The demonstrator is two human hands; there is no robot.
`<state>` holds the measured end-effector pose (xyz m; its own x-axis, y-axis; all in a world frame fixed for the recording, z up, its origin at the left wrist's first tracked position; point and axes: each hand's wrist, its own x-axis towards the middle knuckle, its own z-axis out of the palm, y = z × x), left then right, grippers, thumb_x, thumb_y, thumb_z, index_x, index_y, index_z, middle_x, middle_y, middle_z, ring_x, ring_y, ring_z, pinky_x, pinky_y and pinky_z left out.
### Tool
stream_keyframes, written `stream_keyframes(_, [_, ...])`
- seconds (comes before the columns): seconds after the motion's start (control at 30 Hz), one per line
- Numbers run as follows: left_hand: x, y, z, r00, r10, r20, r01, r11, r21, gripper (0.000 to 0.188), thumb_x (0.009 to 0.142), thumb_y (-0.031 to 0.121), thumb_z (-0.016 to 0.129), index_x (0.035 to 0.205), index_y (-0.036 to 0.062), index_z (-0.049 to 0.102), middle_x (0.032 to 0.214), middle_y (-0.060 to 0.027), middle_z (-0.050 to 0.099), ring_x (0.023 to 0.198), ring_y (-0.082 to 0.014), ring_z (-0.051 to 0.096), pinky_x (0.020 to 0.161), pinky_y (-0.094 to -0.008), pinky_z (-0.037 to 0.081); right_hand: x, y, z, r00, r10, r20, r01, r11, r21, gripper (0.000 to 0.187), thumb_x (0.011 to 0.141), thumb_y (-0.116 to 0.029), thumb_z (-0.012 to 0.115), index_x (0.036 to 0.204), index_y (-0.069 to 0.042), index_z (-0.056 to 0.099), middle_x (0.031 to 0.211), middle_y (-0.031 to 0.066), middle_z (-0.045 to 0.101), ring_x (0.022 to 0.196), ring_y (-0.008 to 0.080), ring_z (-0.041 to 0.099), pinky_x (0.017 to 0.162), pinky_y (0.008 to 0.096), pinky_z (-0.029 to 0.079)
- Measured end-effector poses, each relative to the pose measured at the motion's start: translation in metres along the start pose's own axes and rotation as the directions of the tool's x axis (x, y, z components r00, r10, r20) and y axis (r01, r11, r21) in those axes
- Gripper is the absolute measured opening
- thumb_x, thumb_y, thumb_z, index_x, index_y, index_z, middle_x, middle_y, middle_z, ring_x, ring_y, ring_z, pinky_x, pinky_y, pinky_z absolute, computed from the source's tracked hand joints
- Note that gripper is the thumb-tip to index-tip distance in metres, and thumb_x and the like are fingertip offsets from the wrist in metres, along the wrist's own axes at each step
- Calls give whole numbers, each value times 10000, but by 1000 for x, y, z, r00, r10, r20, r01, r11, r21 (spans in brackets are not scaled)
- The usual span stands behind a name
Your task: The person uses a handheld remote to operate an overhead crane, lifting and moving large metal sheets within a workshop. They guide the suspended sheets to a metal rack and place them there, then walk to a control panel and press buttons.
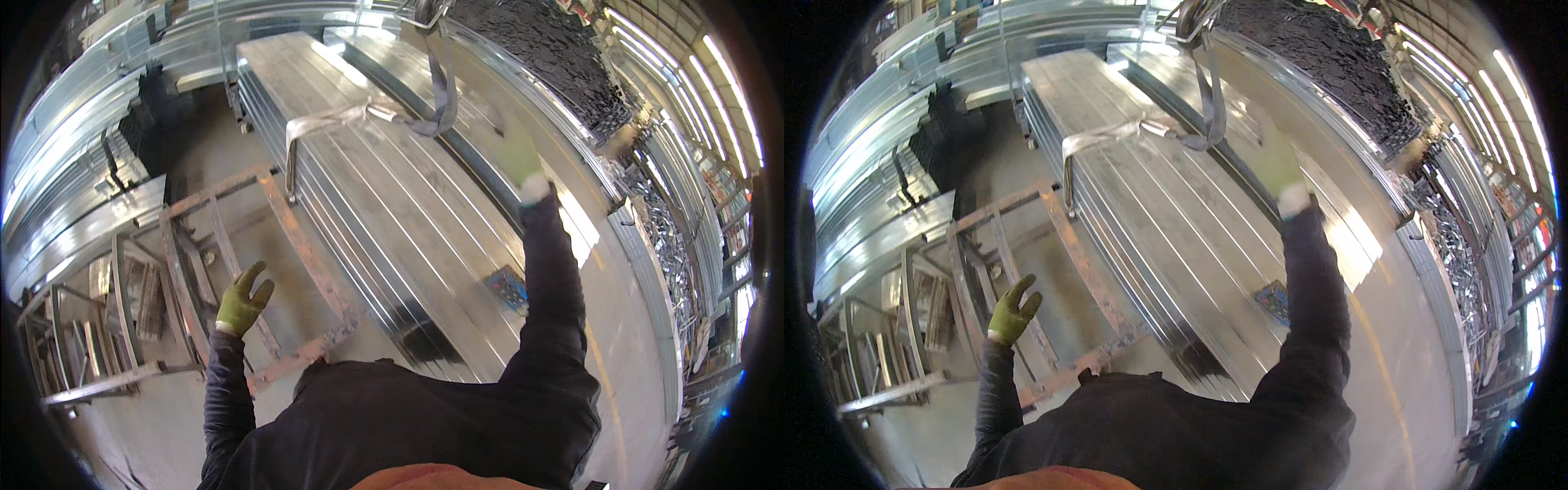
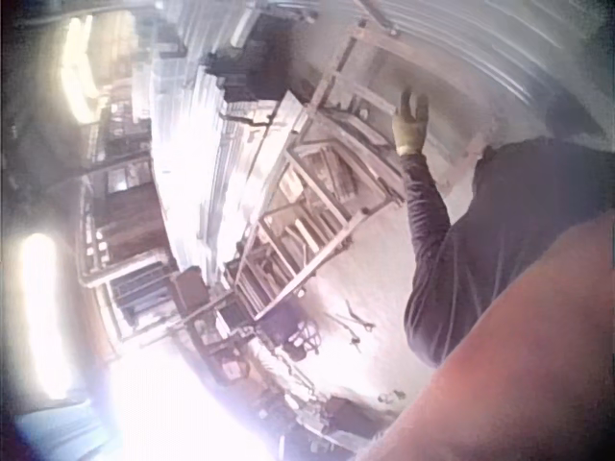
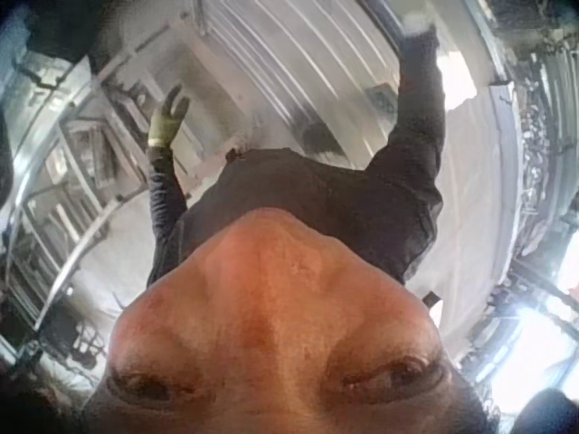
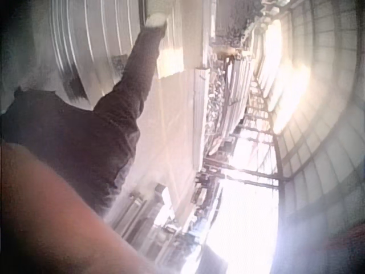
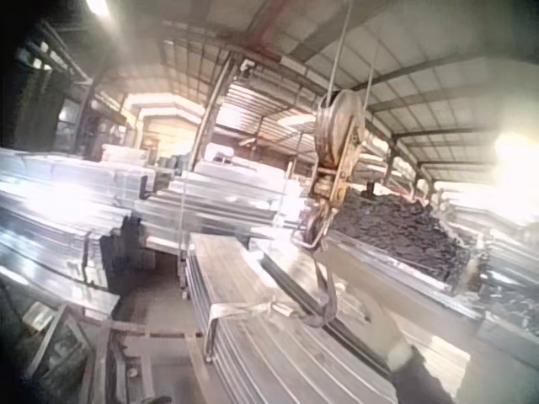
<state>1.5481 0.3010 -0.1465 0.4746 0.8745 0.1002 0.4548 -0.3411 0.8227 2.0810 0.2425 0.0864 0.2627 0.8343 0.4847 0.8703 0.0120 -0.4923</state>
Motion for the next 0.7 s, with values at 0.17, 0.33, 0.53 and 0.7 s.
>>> stream_keyframes(0.17, [157,58,-11,918,386,94,-394,914,94,432,933,276,729,1298,59,649,1190,-228,700,1116,-429,664,940,-454,542,140,-6,47,992,77,-97,-67,993,98,930,866,-424,764,1580,-6,340,1554,276,459,1443,378,456,1179,411,367])
stream_keyframes(0.33, [329,164,-18,717,628,302,-695,614,374,525,1000,459,583,1418,143,552,1375,-166,630,1247,-393,602,1092,-493,436,228,13,97,975,196,-107,-167,958,234,950,860,-436,770,1585,1,338,1598,264,399,1466,356,424,1192,401,348])
stream_keyframes(0.53, [446,257,-27,748,604,274,-573,381,726,639,1029,547,495,1519,140,457,1530,-151,515,1403,-357,494,1175,-471,387,298,18,109,991,96,92,-117,958,261,802,865,-363,747,1495,48,468,1426,257,588,1306,334,580,1106,360,431])
stream_keyframes(0.7, [471,268,-48,543,836,81,-673,376,637,654,993,527,597,1527,175,464,1489,-159,558,1367,-376,536,1158,-481,421,359,45,89,975,1,-221,103,881,461,520,918,-256,683,1345,25,593,1169,170,697,1046,261,658,922,345,513])
